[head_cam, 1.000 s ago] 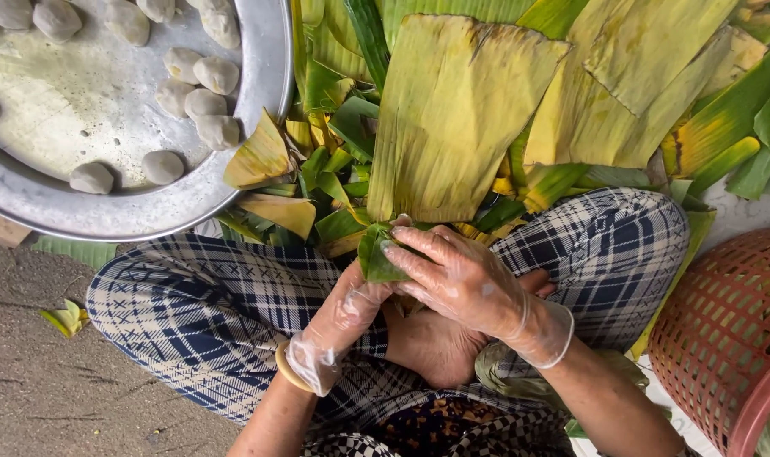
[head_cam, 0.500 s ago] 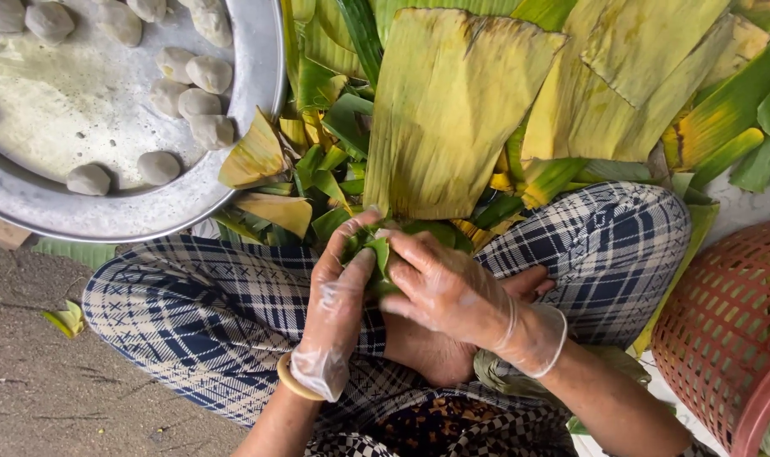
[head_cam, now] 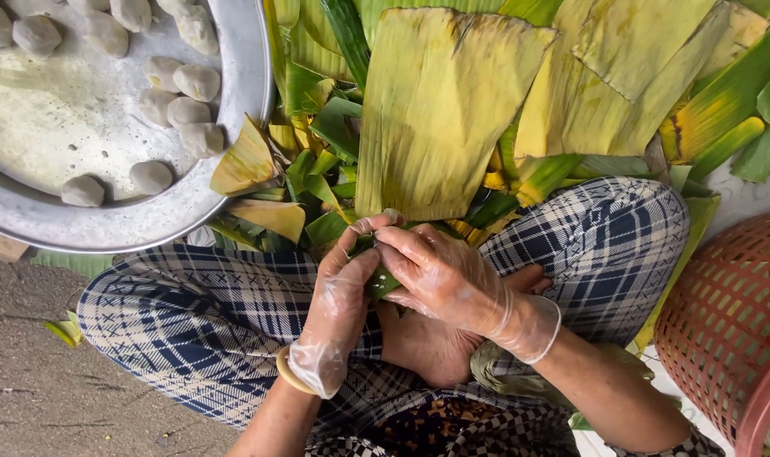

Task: Wrapping dough balls in banana leaves and trimming them with scissors.

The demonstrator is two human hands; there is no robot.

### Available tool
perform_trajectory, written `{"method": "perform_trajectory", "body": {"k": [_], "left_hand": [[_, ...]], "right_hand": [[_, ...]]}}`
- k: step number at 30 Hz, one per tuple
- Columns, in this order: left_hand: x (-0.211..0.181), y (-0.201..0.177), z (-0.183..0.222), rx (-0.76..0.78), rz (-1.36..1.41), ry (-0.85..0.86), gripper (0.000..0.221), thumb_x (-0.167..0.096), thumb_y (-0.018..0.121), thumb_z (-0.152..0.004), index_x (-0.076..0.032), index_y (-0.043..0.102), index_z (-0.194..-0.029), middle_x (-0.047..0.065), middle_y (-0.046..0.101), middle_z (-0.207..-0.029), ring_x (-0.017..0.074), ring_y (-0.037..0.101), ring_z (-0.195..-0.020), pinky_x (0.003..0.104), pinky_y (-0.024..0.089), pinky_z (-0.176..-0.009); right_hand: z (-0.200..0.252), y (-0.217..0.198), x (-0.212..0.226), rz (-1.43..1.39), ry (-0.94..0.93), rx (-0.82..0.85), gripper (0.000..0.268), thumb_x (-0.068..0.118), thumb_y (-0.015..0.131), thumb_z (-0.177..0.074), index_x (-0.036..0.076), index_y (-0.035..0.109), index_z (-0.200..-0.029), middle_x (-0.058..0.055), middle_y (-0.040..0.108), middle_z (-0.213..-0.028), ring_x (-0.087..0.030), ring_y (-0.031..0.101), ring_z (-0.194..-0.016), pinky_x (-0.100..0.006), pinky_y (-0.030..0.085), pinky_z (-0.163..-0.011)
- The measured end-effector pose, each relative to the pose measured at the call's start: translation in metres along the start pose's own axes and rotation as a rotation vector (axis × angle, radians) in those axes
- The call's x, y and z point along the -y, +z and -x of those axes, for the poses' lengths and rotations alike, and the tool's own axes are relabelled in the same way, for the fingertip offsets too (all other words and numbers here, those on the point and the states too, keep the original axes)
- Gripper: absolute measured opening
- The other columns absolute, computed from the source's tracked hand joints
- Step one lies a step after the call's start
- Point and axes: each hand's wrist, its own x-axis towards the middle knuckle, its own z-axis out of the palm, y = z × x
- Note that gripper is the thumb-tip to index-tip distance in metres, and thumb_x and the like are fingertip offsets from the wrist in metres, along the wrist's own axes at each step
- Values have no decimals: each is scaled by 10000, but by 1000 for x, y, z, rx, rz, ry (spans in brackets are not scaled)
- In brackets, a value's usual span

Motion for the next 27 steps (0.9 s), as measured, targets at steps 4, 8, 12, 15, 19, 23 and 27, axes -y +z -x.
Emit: {"method": "perform_trajectory", "body": {"k": [4, 8, 12, 15, 19, 23, 27], "left_hand": [[2, -15, -2, 46, -194, 66, 541, -51, 505, -916, -44, 514, -1457, 236, 534, -1436, 300, 571, -1265, 480, 566, -993], [-12, -32, -12, 421, -614, 217, 789, 51, 441, -870, -40, 176, -1607, 314, 204, -1627, 448, 235, -1478, 574, 261, -1179], [-45, -19, -20, 590, -553, 131, 876, -240, 425, -912, 11, -66, -1592, 456, 173, -1557, 548, 490, -1294, 646, 440, -1058], [-77, 3, -45, 703, -247, 98, 1238, -610, 661, -859, -91, -235, -1537, 485, 49, -1541, 600, 252, -1415, 648, 430, -1056], [-83, 12, -89, 222, -788, 550, 908, -713, 371, -926, -20, 325, -1511, 374, 488, -1458, 465, 593, -1285, 525, 570, -989], [-54, 8, -139, -179, -1091, 383, 353, -267, 731, -945, -137, 646, -1262, 139, 741, -1083, 330, 723, -1030, 511, 553, -923], [-43, 8, -127, -285, -1124, 405, 111, -278, 789, -856, -320, 764, -956, 11, 788, -903, 243, 762, -897, 402, 573, -818]], "right_hand": [[-6, -10, 9, 15, 10, -41, 514, 285, 855, -766, -32, 612, -1089, -148, 494, -1393, -291, 576, -914, -387, 611, -716], [2, -5, 5, -46, 45, 5, 416, 323, 845, -760, 29, 622, -951, -112, 547, -1377, -265, 582, -820, -383, 587, -631], [8, 14, -17, -151, 97, -79, 323, 279, 862, -798, 29, 681, -894, -141, 657, -1231, -263, 649, -901, -364, 605, -736], [-16, 2, -26, -331, 112, -382, 358, 96, 894, -774, 16, 681, -1050, -82, 607, -1224, -152, 589, -876, -249, 562, -759], [-43, 1, -41, -655, 486, -624, 200, 66, 755, -902, 111, 686, -1084, -35, 720, -953, -110, 646, -777, -235, 581, -690], [-56, 23, -56, -1176, 1115, -915, 227, 225, 819, -847, 74, 687, -953, -101, 746, -881, -190, 726, -690, -289, 633, -552], [-59, 30, -60, -1194, 1182, -936, 256, 257, 857, -810, 96, 711, -947, -109, 752, -898, -220, 745, -711, -328, 645, -576]]}}
